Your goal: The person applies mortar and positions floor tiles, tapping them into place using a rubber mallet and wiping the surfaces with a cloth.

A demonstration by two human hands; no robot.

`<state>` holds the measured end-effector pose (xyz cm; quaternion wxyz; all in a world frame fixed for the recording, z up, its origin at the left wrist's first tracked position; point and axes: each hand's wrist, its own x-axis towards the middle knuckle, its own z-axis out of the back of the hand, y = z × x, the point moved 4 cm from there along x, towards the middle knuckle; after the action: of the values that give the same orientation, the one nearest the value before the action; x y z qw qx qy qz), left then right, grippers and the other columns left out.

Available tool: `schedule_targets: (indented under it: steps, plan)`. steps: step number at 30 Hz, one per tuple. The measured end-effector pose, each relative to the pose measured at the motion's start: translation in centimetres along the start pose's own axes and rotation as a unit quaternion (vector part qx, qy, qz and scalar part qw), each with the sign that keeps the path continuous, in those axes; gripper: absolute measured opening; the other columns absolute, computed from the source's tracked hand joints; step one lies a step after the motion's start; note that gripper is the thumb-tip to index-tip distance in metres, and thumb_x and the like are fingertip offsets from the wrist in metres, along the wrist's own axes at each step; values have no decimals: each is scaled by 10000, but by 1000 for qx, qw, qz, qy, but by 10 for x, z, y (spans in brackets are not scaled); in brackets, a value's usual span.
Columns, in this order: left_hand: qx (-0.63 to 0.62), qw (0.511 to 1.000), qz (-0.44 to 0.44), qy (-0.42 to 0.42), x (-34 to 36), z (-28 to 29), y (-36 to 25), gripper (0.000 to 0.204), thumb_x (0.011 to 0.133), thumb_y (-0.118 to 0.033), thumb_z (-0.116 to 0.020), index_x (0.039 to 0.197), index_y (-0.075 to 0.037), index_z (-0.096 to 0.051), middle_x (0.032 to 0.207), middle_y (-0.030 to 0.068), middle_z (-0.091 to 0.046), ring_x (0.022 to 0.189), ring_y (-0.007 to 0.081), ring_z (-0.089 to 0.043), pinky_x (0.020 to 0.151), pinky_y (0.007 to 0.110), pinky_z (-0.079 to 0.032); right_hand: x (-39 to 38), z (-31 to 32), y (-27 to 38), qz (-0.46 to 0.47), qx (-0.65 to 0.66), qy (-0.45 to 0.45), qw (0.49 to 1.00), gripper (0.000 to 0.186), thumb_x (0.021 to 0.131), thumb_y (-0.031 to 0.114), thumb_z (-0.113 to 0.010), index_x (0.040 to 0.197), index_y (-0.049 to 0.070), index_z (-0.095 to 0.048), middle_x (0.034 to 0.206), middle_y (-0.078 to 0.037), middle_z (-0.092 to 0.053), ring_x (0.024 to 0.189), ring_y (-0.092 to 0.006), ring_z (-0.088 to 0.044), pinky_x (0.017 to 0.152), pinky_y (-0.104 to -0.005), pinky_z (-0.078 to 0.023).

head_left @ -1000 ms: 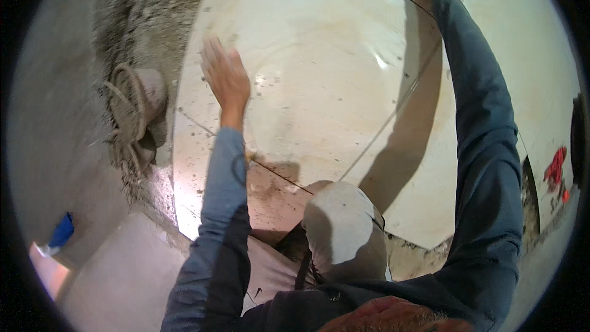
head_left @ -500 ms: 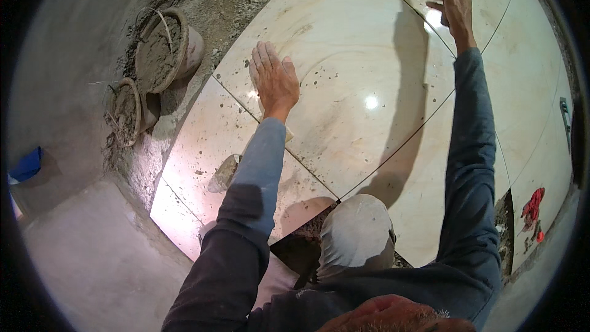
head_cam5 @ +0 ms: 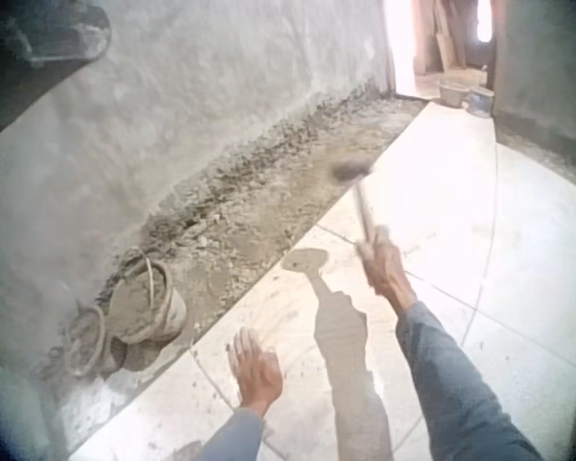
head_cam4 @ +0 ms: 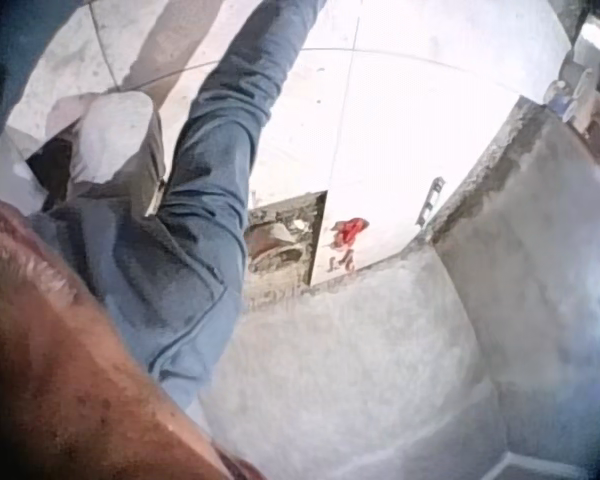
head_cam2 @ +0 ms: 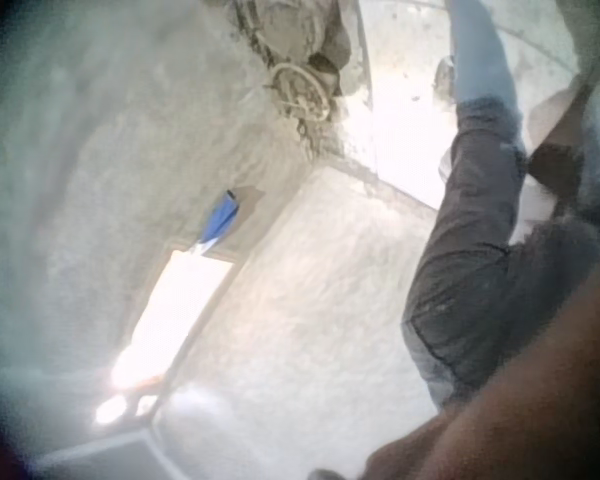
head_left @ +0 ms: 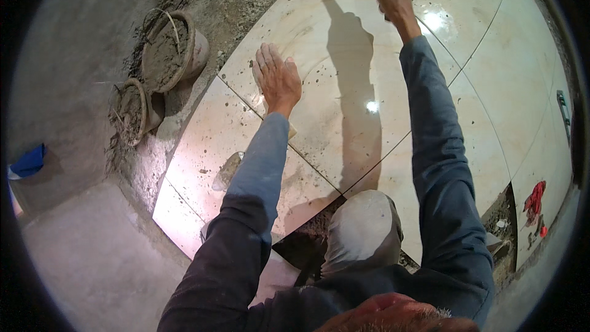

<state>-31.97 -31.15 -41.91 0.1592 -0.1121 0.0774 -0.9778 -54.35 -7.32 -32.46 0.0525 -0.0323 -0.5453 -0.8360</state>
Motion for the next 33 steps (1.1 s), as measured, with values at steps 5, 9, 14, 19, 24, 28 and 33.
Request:
schedule_targets:
  steps: [5, 9, 14, 19, 24, 28, 33]
  plan:
    - [0, 1000, -8, 13, 2, -4, -13, 612, 1062, -325, -372, 1535, 51, -271, 1620, 248, -245, 1522, 390, -185, 1244, 515, -115, -13, -43, -77, 27, -200, 89, 975, 361, 950, 246, -606, 1224, 26, -523, 1117, -332, -663, 1016, -497, -658, 921, -561, -507]
    - [41, 999, 6, 1, -3, 1, 12, 621, 1053, -330, -383, 1540, 36, -258, 1629, 233, -238, 1527, 379, -178, 1251, 516, -105, -28, -70, 10, 138, -191, 234, 943, 334, 922, 181, -623, 1222, 63, -533, 1018, -287, -668, 976, -486, -648, 842, -545, -515]
    - [13, 1000, 2, 2, 6, -2, -8, 619, 1064, -345, -372, 1546, 27, -266, 1627, 224, -255, 1526, 373, -195, 1242, 517, -124, -8, -55, 14, 101, -71, -70, 990, 374, 888, 175, -646, 1202, 36, -495, 991, -316, -678, 936, -530, -651, 777, -575, -546]
    - [40, 999, 1, -19, -2, -12, 9, 606, 1066, -354, -367, 1534, 28, -308, 1615, 237, -283, 1521, 371, -215, 1239, 516, -136, -73, -99, 0, 62, -251, 300, 918, 350, 871, 142, -652, 1179, 52, -511, 1052, -264, -687, 1023, -490, -639, 866, -541, -520]
    - [71, 997, -22, -19, 0, -17, 3, 621, 1059, -364, -370, 1505, 68, -369, 1602, 258, -317, 1511, 385, -243, 1245, 528, -102, -142, -31, 6, 65, -74, 252, 963, 380, 892, 191, -670, 1224, 40, -560, 1137, -256, -674, 1065, -453, -642, 920, -477, -516]
    - [-31, 995, -68, -64, -11, -34, 23, 675, 1055, -409, -388, 1561, 28, -296, 1613, 262, -301, 1525, 422, -203, 1251, 557, -19, -241, 93, -89, 157, -203, 198, 946, 336, 938, 248, -657, 1156, -8, -662, 1335, -204, -606, 1222, -300, -589, 1046, -413, -475]
    - [35, 997, -64, -31, 2, -27, 18, 714, 1033, -394, -441, 1523, 106, -300, 1588, 316, -301, 1506, 461, -213, 1246, 539, -137, -383, 233, -33, -304, 35, 33, 951, 427, 1004, 306, -612, 1252, -36, -551, 624, 51, -449, 430, -36, -381, 379, -227, -307]
